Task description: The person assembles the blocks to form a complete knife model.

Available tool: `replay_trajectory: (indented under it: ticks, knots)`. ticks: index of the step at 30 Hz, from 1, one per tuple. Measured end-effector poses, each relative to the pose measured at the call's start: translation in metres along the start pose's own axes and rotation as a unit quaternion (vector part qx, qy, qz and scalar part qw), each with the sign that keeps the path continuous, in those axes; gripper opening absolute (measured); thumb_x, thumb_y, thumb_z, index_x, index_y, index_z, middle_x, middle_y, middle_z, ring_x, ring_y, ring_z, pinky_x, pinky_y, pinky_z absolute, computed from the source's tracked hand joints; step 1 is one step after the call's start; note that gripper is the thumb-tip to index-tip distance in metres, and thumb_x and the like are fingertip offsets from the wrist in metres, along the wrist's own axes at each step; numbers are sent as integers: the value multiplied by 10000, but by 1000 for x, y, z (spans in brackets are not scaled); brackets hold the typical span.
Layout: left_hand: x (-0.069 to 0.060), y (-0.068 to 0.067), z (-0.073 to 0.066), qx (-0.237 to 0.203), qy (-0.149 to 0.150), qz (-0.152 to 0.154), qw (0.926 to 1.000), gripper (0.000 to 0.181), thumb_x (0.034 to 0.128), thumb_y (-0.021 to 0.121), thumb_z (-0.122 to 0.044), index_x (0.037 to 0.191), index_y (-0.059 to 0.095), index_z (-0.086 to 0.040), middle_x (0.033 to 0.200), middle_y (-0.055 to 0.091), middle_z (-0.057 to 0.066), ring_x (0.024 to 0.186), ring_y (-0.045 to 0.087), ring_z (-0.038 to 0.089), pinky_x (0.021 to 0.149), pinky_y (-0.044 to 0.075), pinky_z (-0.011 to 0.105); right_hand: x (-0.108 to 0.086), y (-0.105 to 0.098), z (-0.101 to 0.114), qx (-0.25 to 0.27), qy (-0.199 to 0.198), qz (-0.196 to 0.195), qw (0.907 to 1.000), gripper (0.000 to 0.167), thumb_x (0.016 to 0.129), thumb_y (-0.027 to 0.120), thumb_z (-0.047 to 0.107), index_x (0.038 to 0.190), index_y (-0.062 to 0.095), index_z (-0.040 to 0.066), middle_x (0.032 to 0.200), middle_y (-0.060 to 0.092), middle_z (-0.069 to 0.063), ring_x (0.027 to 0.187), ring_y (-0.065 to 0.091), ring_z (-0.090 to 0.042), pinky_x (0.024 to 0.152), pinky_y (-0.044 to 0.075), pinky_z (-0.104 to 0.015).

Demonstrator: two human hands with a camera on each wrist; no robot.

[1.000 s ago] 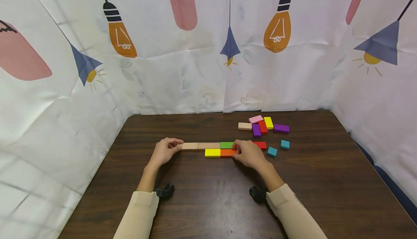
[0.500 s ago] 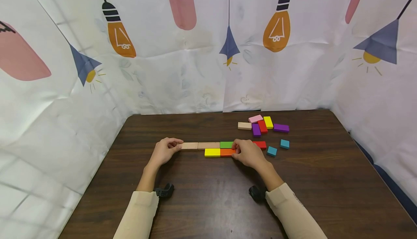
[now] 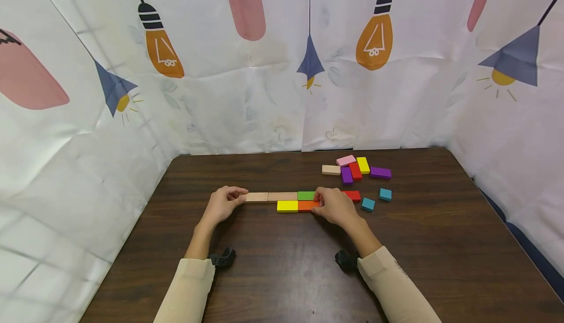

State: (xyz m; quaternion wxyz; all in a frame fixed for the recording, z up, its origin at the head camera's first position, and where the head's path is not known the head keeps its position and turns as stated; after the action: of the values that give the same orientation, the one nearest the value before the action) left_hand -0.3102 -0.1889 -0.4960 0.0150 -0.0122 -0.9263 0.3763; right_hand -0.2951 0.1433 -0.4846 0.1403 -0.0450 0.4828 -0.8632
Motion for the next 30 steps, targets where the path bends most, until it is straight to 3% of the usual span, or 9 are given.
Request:
replay_trajectory:
  ticks: [30]
  knots:
    - [1,1,0,45,-18,-10,10000,184,965,732,-236,1134,793,-195,1047,649,56,913,592,203,793,500,361,1,-1,-8,388,-160,143,9990,185,899,784,167,1042,686,100,806,616,-4,703,527,-157,647,457,-297]
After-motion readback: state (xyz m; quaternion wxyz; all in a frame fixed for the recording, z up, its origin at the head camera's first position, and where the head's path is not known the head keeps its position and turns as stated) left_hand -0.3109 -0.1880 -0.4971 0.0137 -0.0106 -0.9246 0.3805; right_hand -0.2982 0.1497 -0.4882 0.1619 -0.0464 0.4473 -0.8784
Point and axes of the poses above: each hand's wrist, its own x-axis towards the middle knuckle, its own y-axis out of the palm, z = x × y, the point moved 5 cm from there along x, towards the middle knuckle
